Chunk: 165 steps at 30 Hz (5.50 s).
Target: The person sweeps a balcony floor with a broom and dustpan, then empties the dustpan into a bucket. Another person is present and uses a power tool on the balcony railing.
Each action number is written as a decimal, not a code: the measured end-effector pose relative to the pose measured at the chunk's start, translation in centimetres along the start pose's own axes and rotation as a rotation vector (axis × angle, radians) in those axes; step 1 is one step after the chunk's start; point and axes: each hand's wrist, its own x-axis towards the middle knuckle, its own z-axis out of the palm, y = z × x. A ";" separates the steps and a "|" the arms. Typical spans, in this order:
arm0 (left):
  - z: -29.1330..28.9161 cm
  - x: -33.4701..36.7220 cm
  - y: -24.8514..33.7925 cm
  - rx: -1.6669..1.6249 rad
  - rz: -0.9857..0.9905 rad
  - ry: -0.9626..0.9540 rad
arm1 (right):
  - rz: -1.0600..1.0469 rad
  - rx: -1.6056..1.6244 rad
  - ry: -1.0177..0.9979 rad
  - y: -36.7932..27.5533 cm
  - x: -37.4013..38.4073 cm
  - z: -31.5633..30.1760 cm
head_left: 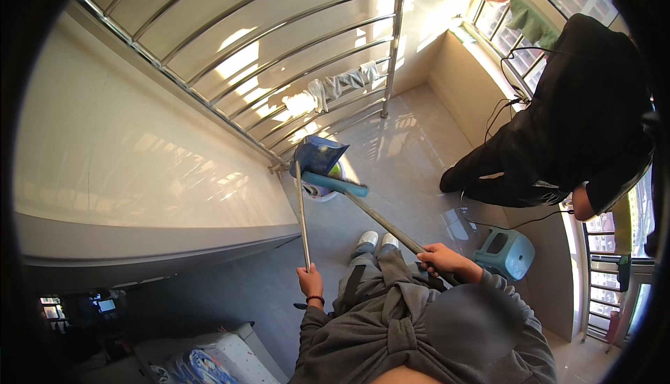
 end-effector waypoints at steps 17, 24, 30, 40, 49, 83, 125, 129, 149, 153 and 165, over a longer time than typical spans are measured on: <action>-1.2 0.1 0.3 -0.004 0.012 0.127 | 0.034 0.108 -0.058 0.2 0.4 -1.2; -2.0 -0.1 0.6 0.048 -0.012 0.100 | 0.005 0.106 -0.063 -1.4 -2.4 -1.2; -1.6 -0.9 0.4 0.110 -0.001 0.046 | 0.001 0.041 -0.016 -2.1 -3.4 -0.9; -0.8 -1.8 1.0 0.123 0.058 0.012 | -0.007 0.005 -0.018 -1.3 -1.7 -0.8; -1.2 -1.9 0.9 0.167 0.024 0.023 | 0.057 0.103 -0.026 -0.1 -0.6 -1.3; -1.2 -2.1 1.7 0.159 0.095 0.042 | 0.097 0.201 0.055 2.1 -2.8 -2.7; -0.2 -0.1 3.2 0.274 0.169 0.100 | 0.180 1.323 0.099 23.5 9.3 -7.6; -0.4 0.6 3.2 0.282 0.159 0.101 | 0.240 1.358 0.083 24.1 10.0 -8.3; 3.6 3.7 14.8 -0.085 -0.252 -0.990 | 0.110 1.099 0.021 24.9 9.1 -11.1; 7.8 2.8 19.1 0.138 -0.221 -1.306 | 0.116 1.044 0.104 25.6 9.3 -11.9; 20.0 -3.7 30.5 0.315 -0.039 -1.160 | 0.057 1.156 0.042 26.4 8.6 -12.9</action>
